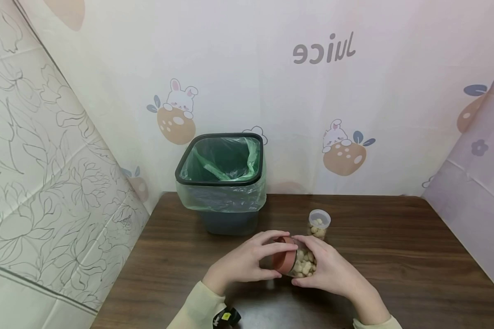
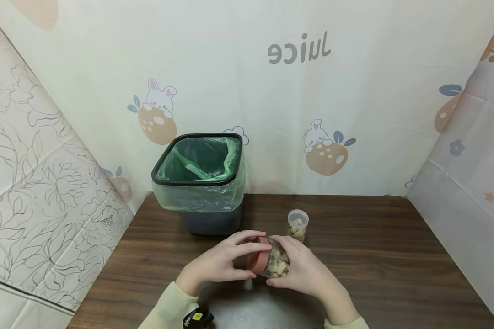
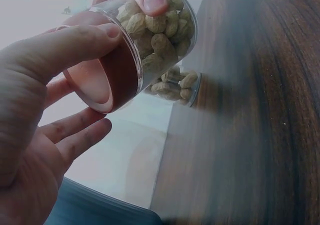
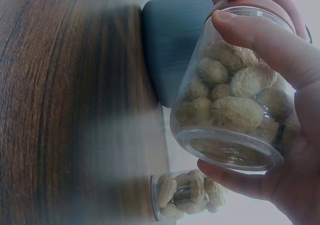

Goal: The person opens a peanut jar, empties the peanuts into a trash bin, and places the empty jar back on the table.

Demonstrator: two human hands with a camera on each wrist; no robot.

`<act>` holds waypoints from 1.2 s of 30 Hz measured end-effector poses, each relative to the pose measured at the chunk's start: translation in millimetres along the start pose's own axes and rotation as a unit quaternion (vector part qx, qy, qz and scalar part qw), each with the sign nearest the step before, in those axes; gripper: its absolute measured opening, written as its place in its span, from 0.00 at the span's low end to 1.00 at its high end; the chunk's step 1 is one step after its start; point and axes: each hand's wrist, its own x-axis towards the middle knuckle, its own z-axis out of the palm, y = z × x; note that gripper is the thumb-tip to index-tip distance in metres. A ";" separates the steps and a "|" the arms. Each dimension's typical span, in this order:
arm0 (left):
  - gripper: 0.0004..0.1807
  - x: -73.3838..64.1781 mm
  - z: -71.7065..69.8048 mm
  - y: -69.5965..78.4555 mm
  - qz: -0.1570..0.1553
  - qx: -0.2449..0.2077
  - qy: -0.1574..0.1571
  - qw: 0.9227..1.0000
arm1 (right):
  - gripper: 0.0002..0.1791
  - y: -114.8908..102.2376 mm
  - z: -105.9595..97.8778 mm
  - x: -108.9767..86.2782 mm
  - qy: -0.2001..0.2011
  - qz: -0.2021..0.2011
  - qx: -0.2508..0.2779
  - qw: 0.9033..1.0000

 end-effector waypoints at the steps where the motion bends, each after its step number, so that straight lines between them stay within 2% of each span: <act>1: 0.42 -0.1 0.0 0.1 0.000 0.000 0.001 1.000 | 0.54 -0.3 -0.1 0.1 0.000 0.000 0.001 1.000; 13: 0.42 -0.5 3.7 -3.3 0.000 -0.008 0.019 1.000 | 0.54 -0.6 0.0 -0.3 -0.003 0.000 0.008 1.000; 22: 0.46 -0.7 4.5 -0.8 -0.041 -0.012 0.042 0.998 | 0.54 -0.2 0.3 -0.8 -0.004 0.001 0.011 1.000; 26: 0.46 -0.4 4.7 -0.1 -0.048 -0.007 0.054 0.997 | 0.54 0.0 0.2 -0.5 -0.004 -0.001 0.015 1.000; 36: 0.45 -1.8 4.6 0.8 -0.073 -0.006 0.060 0.996 | 0.54 -1.1 0.2 -0.2 -0.002 0.004 0.016 1.000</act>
